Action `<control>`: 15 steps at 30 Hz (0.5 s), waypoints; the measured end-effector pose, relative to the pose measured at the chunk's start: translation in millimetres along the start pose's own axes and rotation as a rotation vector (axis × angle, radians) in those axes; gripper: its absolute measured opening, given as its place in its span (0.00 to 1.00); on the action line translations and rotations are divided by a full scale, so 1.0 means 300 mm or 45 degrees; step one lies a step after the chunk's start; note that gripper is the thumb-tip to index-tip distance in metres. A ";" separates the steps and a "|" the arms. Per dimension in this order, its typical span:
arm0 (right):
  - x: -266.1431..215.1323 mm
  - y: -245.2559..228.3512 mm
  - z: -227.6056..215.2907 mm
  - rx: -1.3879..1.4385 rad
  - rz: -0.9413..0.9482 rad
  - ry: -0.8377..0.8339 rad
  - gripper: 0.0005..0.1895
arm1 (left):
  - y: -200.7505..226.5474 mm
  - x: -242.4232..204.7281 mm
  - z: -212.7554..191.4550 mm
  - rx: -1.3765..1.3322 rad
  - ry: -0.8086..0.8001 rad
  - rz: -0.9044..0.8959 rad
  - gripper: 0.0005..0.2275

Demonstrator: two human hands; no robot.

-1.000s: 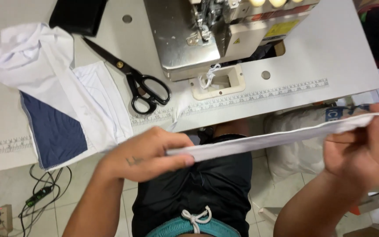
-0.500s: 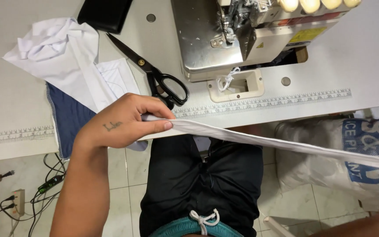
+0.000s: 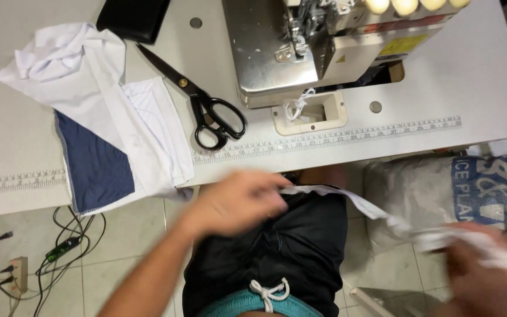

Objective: Using an overlock sewing machine to finish the edges of fabric strips, including trimming with scissors.

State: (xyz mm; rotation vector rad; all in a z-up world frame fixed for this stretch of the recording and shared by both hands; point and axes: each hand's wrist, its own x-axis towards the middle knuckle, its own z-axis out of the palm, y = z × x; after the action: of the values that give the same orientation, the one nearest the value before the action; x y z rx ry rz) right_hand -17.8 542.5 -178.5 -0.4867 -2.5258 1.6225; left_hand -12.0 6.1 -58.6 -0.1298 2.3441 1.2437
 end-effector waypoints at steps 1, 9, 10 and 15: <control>-0.117 -0.190 0.145 0.071 -0.275 -0.307 0.11 | 0.019 -0.003 0.115 -0.049 -0.096 0.470 0.29; -0.170 -0.558 0.344 0.344 -1.040 -0.420 0.08 | 0.065 0.073 0.249 -0.332 -0.358 0.788 0.17; -0.178 -0.567 0.331 0.226 -0.958 -0.204 0.05 | 0.042 0.082 0.227 -0.361 -0.438 0.805 0.18; -0.167 -0.566 0.347 0.589 -0.830 -0.426 0.12 | -0.001 0.123 0.334 -0.347 -0.364 0.983 0.09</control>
State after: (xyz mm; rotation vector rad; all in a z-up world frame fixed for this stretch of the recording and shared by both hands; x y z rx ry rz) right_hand -33.0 371.3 -65.8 0.6289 -2.0275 1.9919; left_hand -7.4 91.2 -122.9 0.8812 2.0051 1.7763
